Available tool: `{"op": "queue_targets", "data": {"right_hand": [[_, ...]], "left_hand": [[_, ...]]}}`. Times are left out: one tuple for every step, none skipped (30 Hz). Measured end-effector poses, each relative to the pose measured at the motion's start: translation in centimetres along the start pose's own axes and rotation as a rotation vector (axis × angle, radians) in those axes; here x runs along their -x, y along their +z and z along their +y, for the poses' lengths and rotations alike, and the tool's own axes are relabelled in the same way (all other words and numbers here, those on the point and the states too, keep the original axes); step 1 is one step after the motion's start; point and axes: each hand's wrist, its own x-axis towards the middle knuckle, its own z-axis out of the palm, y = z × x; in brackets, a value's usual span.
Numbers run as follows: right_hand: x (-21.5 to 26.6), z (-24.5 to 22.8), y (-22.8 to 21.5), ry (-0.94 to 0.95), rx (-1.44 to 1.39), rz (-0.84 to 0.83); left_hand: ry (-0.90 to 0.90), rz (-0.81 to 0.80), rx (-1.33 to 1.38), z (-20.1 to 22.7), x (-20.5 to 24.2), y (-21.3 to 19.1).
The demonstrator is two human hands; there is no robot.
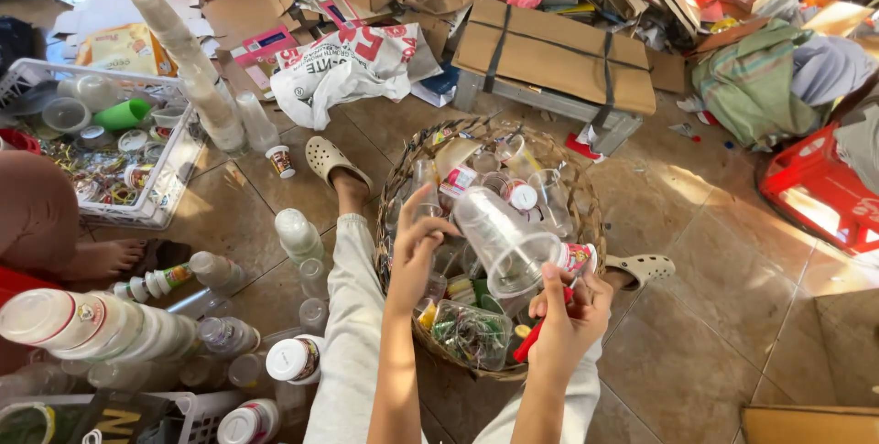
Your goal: Removing labels and cleaning plastic cups for recycling in a workspace filled with recyclables.
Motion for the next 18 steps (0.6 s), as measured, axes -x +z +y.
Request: {"op": "queue_targets", "data": {"right_hand": [[0.4, 0.3, -0.4, -0.001, -0.001, 0.009], [0.4, 0.5, -0.5, -0.037, -0.020, 0.019], [0.4, 0.7, -0.6, -0.072, -0.038, 0.028], [0.3, 0.8, -0.4, -0.075, -0.042, 0.028], [0.3, 0.9, -0.3, -0.067, -0.042, 0.042], [0.7, 0.9, -0.4, -0.049, -0.037, 0.059], [1.1, 0.9, -0.3, -0.041, -0.036, 0.063], [1.2, 0.8, -0.2, -0.017, -0.017, 0.065], [1.3, 0.7, 0.0, 0.008, 0.001, 0.068], [1.2, 0.9, -0.3, 0.006, 0.001, 0.070], [1.1, 1.1, -0.6, 0.060, -0.042, 0.081], [1.0, 1.4, -0.9, 0.114, -0.087, 0.096], [0.8, 1.4, -1.1, 0.112, -0.089, 0.102], [0.6, 1.5, -1.3, 0.147, -0.134, 0.107], [0.4, 1.5, -1.7, 0.181, -0.179, 0.113], [0.3, 1.8, -2.0, 0.181, -0.174, 0.121], [0.2, 2.2, -2.4, 0.173, -0.204, 0.104], [0.2, 2.5, -2.9, 0.172, -0.227, 0.089]], "left_hand": [[-0.003, -0.009, -0.001, 0.6, 0.8, 0.2], [-0.047, -0.018, 0.146, 1.2, 1.2, 0.6], [-0.091, -0.027, 0.293, 1.8, 1.6, 0.9], [-0.087, -0.030, 0.292, 1.3, 2.2, 1.5], [-0.192, -0.087, 0.315, 0.8, 2.8, 2.2], [-0.307, -0.139, 0.334, 0.4, 3.8, 2.7], [-0.314, -0.137, 0.330, 0.9, 4.3, 3.6], [-0.253, -0.082, 0.232, 1.3, 4.4, 4.6], [-0.193, -0.027, 0.134, 1.7, 4.6, 5.7], [-0.193, -0.029, 0.135, 1.8, 4.9, 6.3], [-0.136, 0.024, 0.148, 1.9, 5.1, 6.9], [-0.081, 0.073, 0.159, 2.0, 5.3, 7.5], [-0.083, 0.066, 0.159, 2.2, 5.3, 7.7], [-0.072, 0.083, 0.143, 2.4, 5.5, 8.1], [-0.062, 0.099, 0.128, 2.5, 5.6, 8.4], [-0.070, 0.095, 0.130, 2.3, 5.9, 8.6], [-0.058, 0.121, 0.062, 2.0, 6.1, 8.9], [-0.054, 0.150, -0.007, 1.8, 6.6, 9.0]]}}
